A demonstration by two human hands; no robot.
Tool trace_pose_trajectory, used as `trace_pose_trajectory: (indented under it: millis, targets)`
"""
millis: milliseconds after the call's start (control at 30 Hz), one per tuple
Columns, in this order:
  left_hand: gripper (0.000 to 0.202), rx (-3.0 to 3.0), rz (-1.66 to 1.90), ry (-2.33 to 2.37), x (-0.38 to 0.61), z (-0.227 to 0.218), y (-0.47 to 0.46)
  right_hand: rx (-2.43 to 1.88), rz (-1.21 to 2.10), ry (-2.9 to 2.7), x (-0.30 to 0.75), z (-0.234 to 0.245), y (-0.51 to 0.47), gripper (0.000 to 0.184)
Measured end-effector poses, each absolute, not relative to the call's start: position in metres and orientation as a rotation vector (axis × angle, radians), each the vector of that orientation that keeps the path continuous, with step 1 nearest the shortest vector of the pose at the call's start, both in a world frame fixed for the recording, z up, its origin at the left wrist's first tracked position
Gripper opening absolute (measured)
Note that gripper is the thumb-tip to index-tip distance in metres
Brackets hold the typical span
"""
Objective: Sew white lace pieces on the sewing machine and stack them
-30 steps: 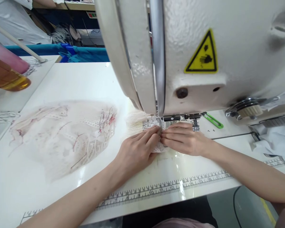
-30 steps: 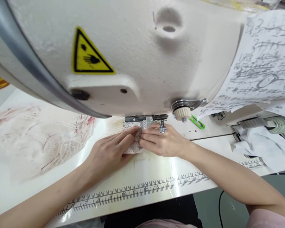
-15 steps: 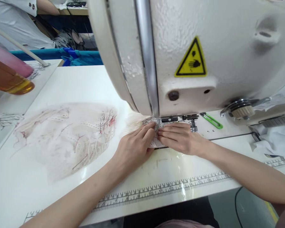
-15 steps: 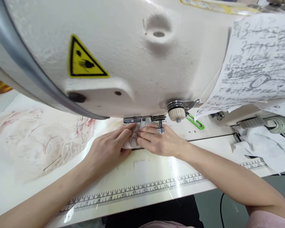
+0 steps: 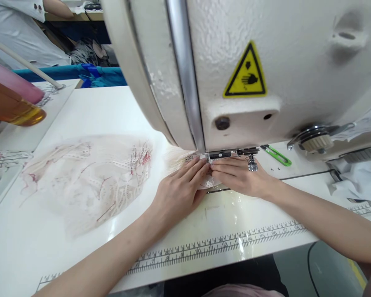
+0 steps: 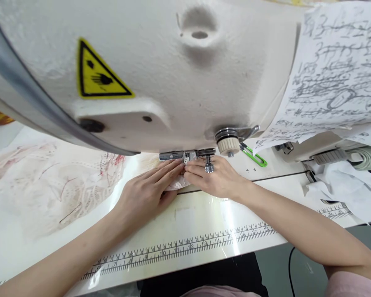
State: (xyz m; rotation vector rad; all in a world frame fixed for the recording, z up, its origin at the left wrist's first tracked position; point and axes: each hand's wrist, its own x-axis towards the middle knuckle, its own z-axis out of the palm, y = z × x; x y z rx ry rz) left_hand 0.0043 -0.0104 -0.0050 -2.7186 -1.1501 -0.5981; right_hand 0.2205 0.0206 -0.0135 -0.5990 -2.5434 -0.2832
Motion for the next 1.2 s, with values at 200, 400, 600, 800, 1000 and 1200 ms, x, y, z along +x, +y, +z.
trace_pose_trajectory:
  millis: [200,400,600,800,1000,1200]
  targets:
    - [0.037,-2.691,-0.597,-1.113,0.004,-0.008,-0.010,-0.657,-0.343,-2.524,0.222,-0.012,0.021,0.020]
    - [0.036,-2.705,-0.598,-1.119,0.005,-0.009,-0.010,-0.713,-0.368,-2.483,0.221,-0.005,0.021,0.016]
    - [0.035,-2.717,-0.626,-1.116,0.007,-0.008,-0.009,-0.748,-0.503,-2.512,0.221,0.002,0.021,0.014]
    - [0.033,-2.715,-0.649,-1.111,0.008,-0.009,-0.006,-0.905,-0.388,-2.514,0.220,0.004,0.017,0.019]
    - [0.029,-2.713,-0.659,-1.020,0.009,-0.009,-0.004,-0.916,-0.399,-2.511,0.219,0.005,0.015,0.019]
    - [0.017,-2.731,-0.687,-0.953,0.006,-0.003,-0.006,-0.817,-0.369,-2.601,0.219,-0.007,0.019,0.025]
